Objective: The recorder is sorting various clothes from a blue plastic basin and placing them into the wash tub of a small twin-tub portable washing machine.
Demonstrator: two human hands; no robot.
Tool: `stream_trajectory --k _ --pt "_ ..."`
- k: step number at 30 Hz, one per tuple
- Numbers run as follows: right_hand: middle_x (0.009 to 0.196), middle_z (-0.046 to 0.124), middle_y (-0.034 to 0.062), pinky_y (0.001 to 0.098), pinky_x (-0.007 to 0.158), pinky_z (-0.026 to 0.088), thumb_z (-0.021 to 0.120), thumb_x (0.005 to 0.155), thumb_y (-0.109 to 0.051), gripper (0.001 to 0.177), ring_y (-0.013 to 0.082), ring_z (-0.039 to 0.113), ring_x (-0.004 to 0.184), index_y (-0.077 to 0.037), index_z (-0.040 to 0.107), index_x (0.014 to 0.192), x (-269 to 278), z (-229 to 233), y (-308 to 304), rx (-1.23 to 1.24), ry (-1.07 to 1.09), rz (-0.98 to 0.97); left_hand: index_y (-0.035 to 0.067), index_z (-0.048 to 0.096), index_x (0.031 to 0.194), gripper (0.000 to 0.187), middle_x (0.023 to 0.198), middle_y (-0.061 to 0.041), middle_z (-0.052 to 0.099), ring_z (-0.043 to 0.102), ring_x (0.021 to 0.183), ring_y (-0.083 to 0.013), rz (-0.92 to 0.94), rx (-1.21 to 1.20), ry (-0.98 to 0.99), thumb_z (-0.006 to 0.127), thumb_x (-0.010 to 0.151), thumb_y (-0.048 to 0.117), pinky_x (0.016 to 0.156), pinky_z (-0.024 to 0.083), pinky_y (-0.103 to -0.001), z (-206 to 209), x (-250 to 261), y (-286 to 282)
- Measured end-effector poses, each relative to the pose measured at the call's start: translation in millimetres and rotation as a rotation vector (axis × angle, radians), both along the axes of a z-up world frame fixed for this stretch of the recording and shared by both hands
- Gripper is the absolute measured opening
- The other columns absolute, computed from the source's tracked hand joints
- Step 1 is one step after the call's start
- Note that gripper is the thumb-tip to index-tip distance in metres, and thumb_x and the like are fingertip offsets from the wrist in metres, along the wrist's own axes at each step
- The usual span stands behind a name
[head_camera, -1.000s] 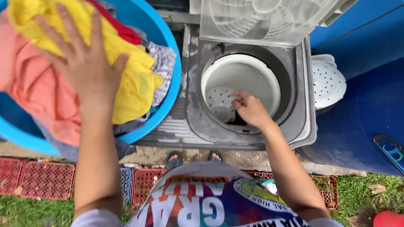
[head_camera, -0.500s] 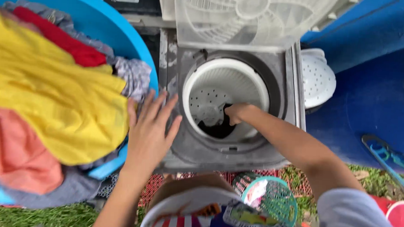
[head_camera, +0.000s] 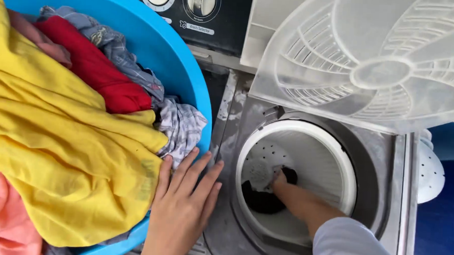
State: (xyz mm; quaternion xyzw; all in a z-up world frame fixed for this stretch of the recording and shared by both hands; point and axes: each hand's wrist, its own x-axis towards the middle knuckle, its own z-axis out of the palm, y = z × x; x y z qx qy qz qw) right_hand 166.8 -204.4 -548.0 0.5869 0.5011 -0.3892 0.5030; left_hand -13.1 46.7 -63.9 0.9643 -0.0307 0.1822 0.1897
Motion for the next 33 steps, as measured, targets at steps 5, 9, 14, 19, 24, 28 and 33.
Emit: stream_trajectory --k 5,9,14,19,24,28,33 --pt "0.156 0.039 0.0022 0.0541 0.114 0.035 0.056 0.095 -0.058 0.064 0.0308 0.038 0.142 -0.023 0.047 0.149 -6.5 49.7 12.9 -0.027 0.082 -0.141 0.013 0.067 0.126 0.036 0.133 -0.01 0.062 0.049 0.137 -0.0297 -0.017 0.028 -0.011 0.067 0.091 0.022 0.117 0.026 -0.059 5.0 -1.4 -8.2" --pt "0.146 0.059 0.0044 0.0489 0.107 0.047 0.064 0.089 -0.062 0.068 0.0293 0.057 0.131 -0.018 0.064 0.14 -17.9 99.4 -0.1 -0.066 0.138 -0.282 0.011 0.069 0.124 0.033 0.132 -0.009 0.063 0.049 0.136 -0.0302 -0.021 0.003 -0.026 0.067 0.093 0.022 0.118 0.026 -0.06 15.6 -4.2 -10.6" --pt "0.135 0.068 0.0071 0.0448 0.103 0.051 0.062 0.087 -0.06 0.066 0.0272 0.064 0.124 -0.015 0.07 0.135 -14.2 257.2 11.9 0.104 -0.004 -0.656 0.011 0.07 0.122 0.032 0.129 -0.009 0.064 0.051 0.135 -0.03 -0.052 -0.016 -0.064 0.067 0.093 0.023 0.118 0.026 -0.06 26.8 -7.7 -11.6" --pt "0.121 0.075 0.0196 0.0445 0.097 0.053 0.062 0.087 -0.061 0.071 0.0352 0.07 0.113 -0.003 0.076 0.126 -45.5 400.5 -21.2 0.551 0.038 -0.986 0.011 0.07 0.122 0.032 0.127 -0.009 0.065 0.051 0.134 -0.0299 -0.125 -0.036 -0.083 0.067 0.093 0.025 0.118 0.027 -0.06 28.2 -4.0 -14.0" --pt "0.127 0.069 0.0197 0.0441 0.102 0.048 0.066 0.079 -0.06 0.078 0.0357 0.064 0.121 -0.012 0.061 0.139 -111.7 514.6 -36.8 1.13 -0.11 -1.329 0.008 0.058 0.135 0.046 0.137 -0.017 0.06 0.05 0.136 -0.0355 -0.249 -0.318 -0.018 0.065 0.098 0.034 0.115 0.034 -0.051 12.5 17.2 -33.5" --pt "0.132 0.065 0.0219 0.0411 0.103 0.047 0.074 0.08 -0.052 0.077 0.036 0.062 0.123 -0.003 0.061 0.137 -154.8 524.4 -54.9 1.525 -0.078 -1.301 0.003 0.042 0.15 0.062 0.148 -0.026 0.047 0.043 0.138 -0.0394 -0.34 -0.695 0.124 0.064 0.104 0.038 0.112 0.036 -0.044 -15.6 46.4 -56.6" --pt "0.122 0.064 0.0139 0.0344 0.104 0.045 0.083 0.081 -0.037 0.077 0.0233 0.06 0.118 0.003 0.054 0.14 -171.3 495.8 -61.7 1.885 0.058 -1.372 0.008 0.05 0.142 0.054 0.124 -0.015 0.066 0.061 0.113 -0.0209 -0.276 -1.113 0.309 0.067 0.097 0.032 0.098 0.047 -0.033 -13.2 73.9 -81.4"
